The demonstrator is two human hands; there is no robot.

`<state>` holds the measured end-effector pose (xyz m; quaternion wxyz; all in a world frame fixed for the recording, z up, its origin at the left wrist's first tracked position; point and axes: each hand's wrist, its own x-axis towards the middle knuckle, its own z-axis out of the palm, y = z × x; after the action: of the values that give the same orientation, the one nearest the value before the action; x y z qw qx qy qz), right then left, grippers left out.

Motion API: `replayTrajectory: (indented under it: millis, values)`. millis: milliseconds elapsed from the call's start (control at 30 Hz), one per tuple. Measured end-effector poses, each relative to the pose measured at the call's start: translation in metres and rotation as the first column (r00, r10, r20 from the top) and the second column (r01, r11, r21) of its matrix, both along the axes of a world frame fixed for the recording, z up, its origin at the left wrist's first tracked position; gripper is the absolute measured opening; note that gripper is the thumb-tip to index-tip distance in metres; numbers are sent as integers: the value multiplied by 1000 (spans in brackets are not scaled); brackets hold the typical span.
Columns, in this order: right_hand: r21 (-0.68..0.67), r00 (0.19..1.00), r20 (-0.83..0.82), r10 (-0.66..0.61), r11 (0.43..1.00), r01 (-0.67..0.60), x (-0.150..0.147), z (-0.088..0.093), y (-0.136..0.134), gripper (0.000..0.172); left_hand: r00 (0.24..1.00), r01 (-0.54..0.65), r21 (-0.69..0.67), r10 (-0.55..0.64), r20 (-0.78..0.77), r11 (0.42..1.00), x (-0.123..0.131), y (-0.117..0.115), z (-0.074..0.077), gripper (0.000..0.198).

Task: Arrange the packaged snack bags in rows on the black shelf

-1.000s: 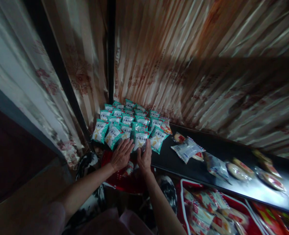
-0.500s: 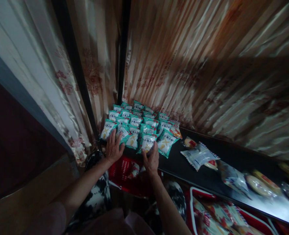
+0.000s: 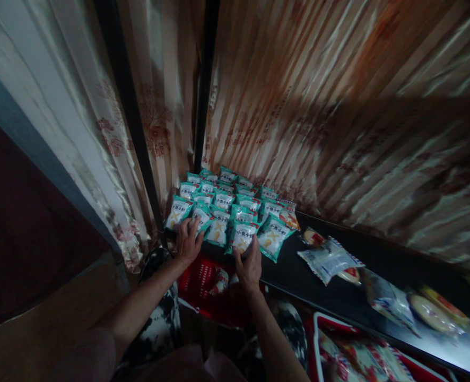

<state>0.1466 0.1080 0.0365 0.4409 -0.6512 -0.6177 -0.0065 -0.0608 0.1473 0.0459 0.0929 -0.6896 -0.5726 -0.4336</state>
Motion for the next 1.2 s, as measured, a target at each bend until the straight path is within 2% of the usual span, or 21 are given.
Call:
replayTrajectory:
  millis: [233, 433, 533, 700, 867, 1033, 1200]
  values:
    - [11, 1000, 10, 4, 1000, -4, 0, 0, 0, 69, 990, -82, -25, 85, 114, 996, 8, 7, 3, 44]
    - [-4, 1000, 9, -14, 1000, 14, -1, 1, 0, 69, 993, -107, 17, 106, 43, 994, 9, 9, 5, 46]
    - [-23, 999, 11, -30, 999, 30, -2, 2, -1, 69, 996, -79, 10, 79, -39, 997, 12, 8, 7, 39]
    - [-25, 1000, 11, -6, 1000, 6, -1, 1, -1, 68, 989, 4, 44, 2, -147, 999, 14, 8, 8, 45]
    - [-25, 1000, 19, -15, 1000, 16, -1, 1, 0, 68, 989, 15, 94, -1, -147, 995, 12, 12, 11, 45]
    - [-36, 1000, 9, -19, 999, 20, -2, 1, 0, 69, 975, 68, 105, -43, -220, 992, 11, 19, 17, 43]
    - [-67, 999, -9, -32, 997, 32, -2, 2, -1, 70, 982, 44, 145, -16, -188, 988, 15, 25, 14, 41]
